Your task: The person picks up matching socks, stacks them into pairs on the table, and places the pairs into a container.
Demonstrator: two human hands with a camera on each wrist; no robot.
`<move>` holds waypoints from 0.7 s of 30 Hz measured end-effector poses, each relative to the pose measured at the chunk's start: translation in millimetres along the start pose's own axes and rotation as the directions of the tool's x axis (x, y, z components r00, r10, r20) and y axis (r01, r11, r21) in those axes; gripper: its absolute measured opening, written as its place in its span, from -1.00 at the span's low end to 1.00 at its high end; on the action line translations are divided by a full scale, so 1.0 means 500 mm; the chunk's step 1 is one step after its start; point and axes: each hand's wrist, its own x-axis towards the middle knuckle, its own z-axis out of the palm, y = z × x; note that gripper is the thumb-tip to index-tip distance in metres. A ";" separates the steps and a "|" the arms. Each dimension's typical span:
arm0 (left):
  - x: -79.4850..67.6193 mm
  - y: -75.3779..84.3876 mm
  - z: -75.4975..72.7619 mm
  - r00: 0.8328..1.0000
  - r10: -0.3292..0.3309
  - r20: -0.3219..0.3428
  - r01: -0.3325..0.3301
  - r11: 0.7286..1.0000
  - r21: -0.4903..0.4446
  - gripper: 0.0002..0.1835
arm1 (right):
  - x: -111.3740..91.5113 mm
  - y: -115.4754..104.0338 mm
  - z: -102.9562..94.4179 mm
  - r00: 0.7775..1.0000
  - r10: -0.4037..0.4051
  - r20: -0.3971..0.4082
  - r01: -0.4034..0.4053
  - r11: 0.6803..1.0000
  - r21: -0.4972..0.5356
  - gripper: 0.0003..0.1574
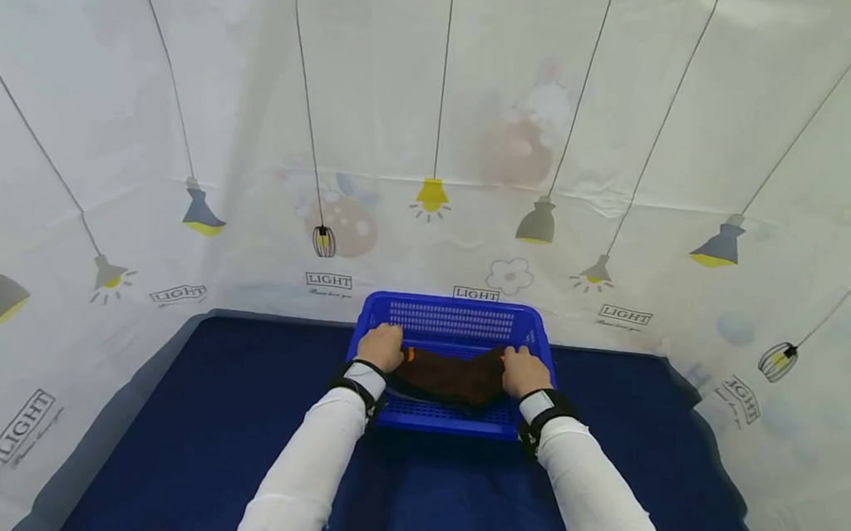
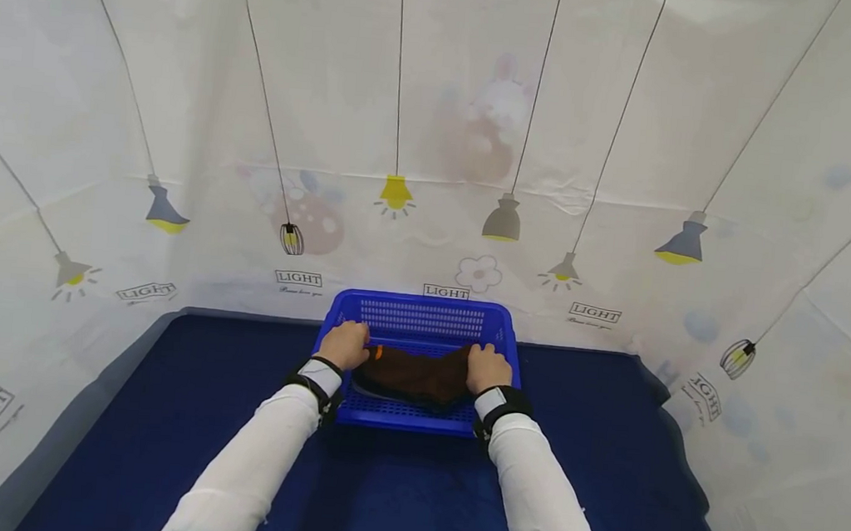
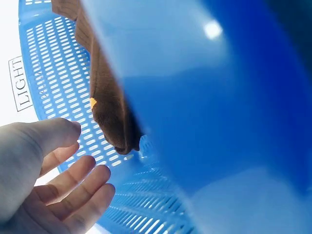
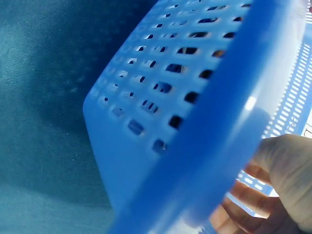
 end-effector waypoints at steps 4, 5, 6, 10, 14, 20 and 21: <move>0.048 -0.028 0.050 0.999 0.043 0.013 -0.043 0.999 0.021 -0.93 | -0.005 -0.006 -0.005 0.998 -0.051 -0.024 0.049 0.997 -0.053 -0.64; 0.066 -0.040 0.070 0.998 0.058 0.025 -0.059 0.998 0.019 -0.90 | -0.007 -0.008 -0.007 0.997 -0.074 -0.025 0.073 0.995 -0.062 -0.69; 0.083 -0.053 0.091 0.996 0.074 0.043 -0.075 0.997 0.019 -0.85 | -0.008 -0.010 -0.008 0.994 -0.106 -0.022 0.104 0.992 -0.071 -0.73; 0.128 -0.088 0.150 0.989 0.089 0.122 -0.090 0.996 0.002 -0.72 | -0.011 -0.015 -0.010 0.966 -0.256 0.048 0.258 0.965 -0.044 -0.83; 0.145 -0.099 0.176 0.983 0.053 0.176 -0.056 0.998 0.017 -0.77 | -0.011 -0.013 -0.005 0.924 -0.360 0.129 0.363 0.932 -0.005 -0.79; 0.145 -0.100 0.181 0.977 0.024 0.211 -0.035 0.998 0.048 -0.78 | -0.011 -0.011 0.005 0.909 -0.357 0.217 0.359 0.933 0.029 -0.72; 0.143 -0.099 0.178 0.976 0.021 0.217 -0.032 0.998 0.046 -0.78 | -0.012 -0.011 0.006 0.907 -0.355 0.225 0.358 0.933 0.029 -0.71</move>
